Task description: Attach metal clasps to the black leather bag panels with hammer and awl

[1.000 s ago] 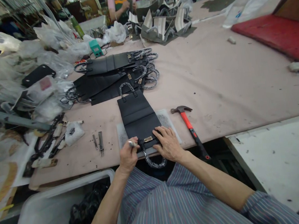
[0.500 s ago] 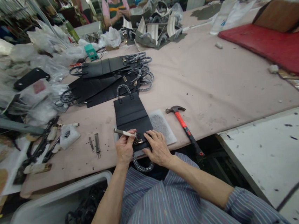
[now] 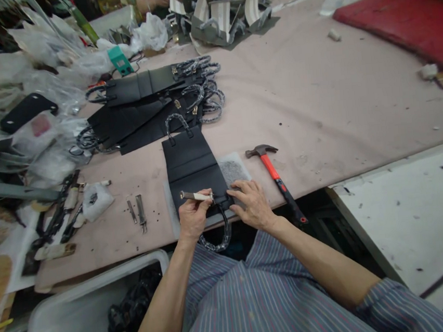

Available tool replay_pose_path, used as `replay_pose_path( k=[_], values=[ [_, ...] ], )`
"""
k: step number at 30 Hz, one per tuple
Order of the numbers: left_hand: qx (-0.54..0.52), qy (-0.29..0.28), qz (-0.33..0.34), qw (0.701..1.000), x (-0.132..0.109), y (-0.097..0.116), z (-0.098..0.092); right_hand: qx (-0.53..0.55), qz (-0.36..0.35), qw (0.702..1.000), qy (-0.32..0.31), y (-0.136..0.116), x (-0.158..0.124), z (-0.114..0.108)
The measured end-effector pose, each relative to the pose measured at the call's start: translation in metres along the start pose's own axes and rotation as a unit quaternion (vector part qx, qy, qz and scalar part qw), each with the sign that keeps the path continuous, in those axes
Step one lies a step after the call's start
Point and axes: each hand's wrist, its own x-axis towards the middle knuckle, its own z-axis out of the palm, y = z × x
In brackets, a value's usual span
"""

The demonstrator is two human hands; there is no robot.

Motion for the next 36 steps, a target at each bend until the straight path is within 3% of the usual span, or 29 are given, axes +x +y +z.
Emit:
replay_pose_path(
  k=[18, 23, 36],
  values=[
    [0.009, -0.019, 0.021, 1.0, -0.0007, 0.0012, 0.0054, 0.016, -0.005, 1.0, 0.003, 0.0041, -0.0014, 0.0012],
    [0.041, -0.049, 0.039, 0.997, -0.0004, 0.0027, 0.0074, 0.016, 0.0, 1.0, -0.002, 0.0024, -0.0009, -0.0008],
    [0.074, -0.064, 0.102, 0.99, 0.0016, 0.0022, 0.0089, 0.031, -0.002, 1.0, -0.001, 0.0038, -0.0011, -0.0009]
  ],
)
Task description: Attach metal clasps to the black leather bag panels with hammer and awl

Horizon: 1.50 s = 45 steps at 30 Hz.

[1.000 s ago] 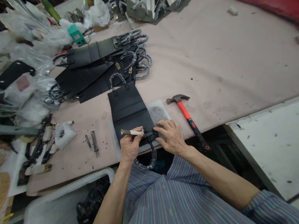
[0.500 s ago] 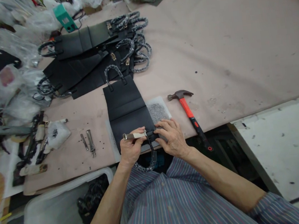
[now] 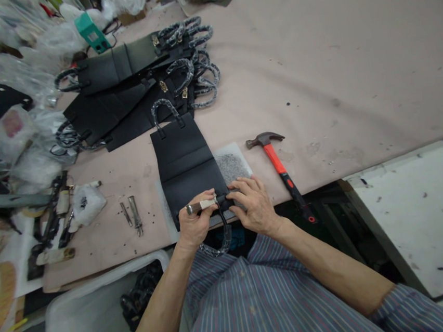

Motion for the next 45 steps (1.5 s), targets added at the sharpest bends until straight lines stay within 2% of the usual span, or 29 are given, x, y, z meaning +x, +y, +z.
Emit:
replay_pose_path(
  k=[10, 21, 32, 39, 42, 45],
  values=[
    [0.03, -0.019, 0.03, 0.999, -0.001, -0.004, -0.001, 0.008, -0.013, 1.0, 0.014, 0.002, -0.001, 0.001],
    [0.048, 0.013, 0.044, 0.998, -0.008, -0.002, 0.003, 0.004, -0.02, 1.0, 0.019, 0.002, -0.001, 0.0],
    [0.094, -0.031, 0.056, 0.994, 0.001, -0.004, 0.002, 0.009, -0.018, 1.0, 0.02, 0.003, -0.001, 0.002],
    [0.111, -0.057, 0.08, 0.989, 0.008, -0.002, 0.008, 0.014, -0.014, 1.0, 0.023, 0.002, -0.002, 0.003],
    [0.105, -0.057, 0.072, 0.99, 0.01, -0.002, 0.01, 0.038, -0.025, 0.998, 0.032, 0.003, 0.0, -0.003],
    [0.095, -0.046, 0.067, 0.992, 0.01, -0.003, 0.011, 0.031, -0.001, 0.996, 0.089, 0.016, 0.0, -0.02]
  ],
)
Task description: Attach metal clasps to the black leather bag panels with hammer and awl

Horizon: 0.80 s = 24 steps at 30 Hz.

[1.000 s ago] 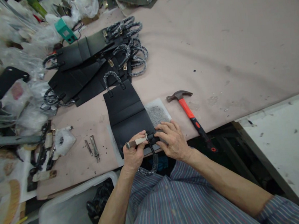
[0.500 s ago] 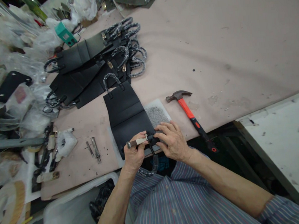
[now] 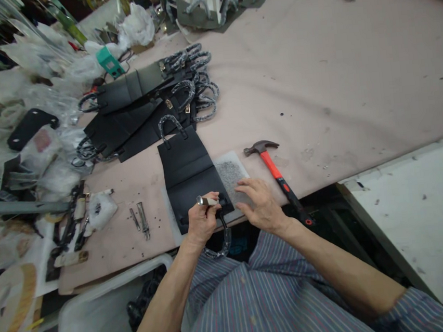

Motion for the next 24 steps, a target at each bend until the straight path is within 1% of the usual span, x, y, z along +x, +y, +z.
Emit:
replay_pose_path(
  k=[2, 4, 5, 7, 8, 9, 11, 12, 14, 16, 17, 18, 19, 21, 22, 23, 24],
  values=[
    [-0.007, 0.004, -0.004, 1.0, 0.0, 0.0, 0.001, -0.06, 0.068, 0.995, 0.037, 0.014, 0.003, -0.017],
    [-0.011, 0.005, -0.011, 1.0, -0.001, 0.001, 0.002, -0.11, 0.165, 0.98, 0.024, 0.029, 0.005, -0.033],
    [-0.011, 0.005, -0.014, 1.0, 0.0, 0.002, 0.003, -0.103, 0.224, 0.969, 0.006, 0.037, 0.007, -0.04],
    [-0.009, 0.008, -0.015, 1.0, 0.0, 0.002, 0.004, -0.03, 0.334, 0.942, -0.03, 0.049, 0.012, -0.05],
    [-0.006, 0.009, -0.015, 1.0, 0.0, 0.002, 0.005, 0.017, 0.375, 0.926, -0.044, 0.052, 0.016, -0.054],
    [-0.002, 0.009, -0.014, 1.0, 0.0, 0.002, 0.005, 0.061, 0.403, 0.911, -0.058, 0.054, 0.02, -0.057],
    [0.009, 0.012, -0.008, 1.0, -0.001, 0.002, 0.006, 0.124, 0.422, 0.893, -0.093, 0.049, 0.03, -0.062],
    [0.014, 0.014, -0.003, 1.0, -0.001, 0.002, 0.007, 0.144, 0.421, 0.888, -0.111, 0.043, 0.034, -0.065],
    [0.022, 0.022, 0.006, 1.0, -0.001, 0.002, 0.007, 0.184, 0.422, 0.877, -0.136, 0.022, 0.041, -0.073],
    [0.028, 0.029, 0.012, 0.999, -0.001, 0.002, 0.008, 0.212, 0.412, 0.876, -0.131, -0.006, 0.042, -0.084],
    [0.03, 0.03, 0.013, 0.999, -0.001, 0.002, 0.008, 0.218, 0.39, 0.887, -0.115, -0.02, 0.041, -0.091],
    [0.033, 0.032, 0.015, 0.999, -0.001, 0.002, 0.009, 0.215, 0.351, 0.907, -0.091, -0.035, 0.039, -0.098],
    [0.035, 0.032, 0.017, 0.999, -0.001, 0.002, 0.009, 0.196, 0.296, 0.933, -0.061, -0.048, 0.037, -0.104],
    [0.037, 0.031, 0.019, 0.999, -0.002, 0.001, 0.009, 0.107, 0.158, 0.982, -0.004, -0.068, 0.032, -0.116],
    [0.037, 0.031, 0.018, 0.999, -0.002, 0.0, 0.009, 0.047, 0.093, 0.995, 0.002, -0.075, 0.031, -0.12],
    [0.039, 0.03, 0.016, 0.999, -0.003, 0.0, 0.009, -0.012, 0.042, 0.999, -0.011, -0.079, 0.03, -0.125],
    [0.04, 0.028, 0.014, 0.999, -0.003, -0.001, 0.008, -0.062, 0.005, 0.997, -0.043, -0.083, 0.031, -0.129]
  ],
)
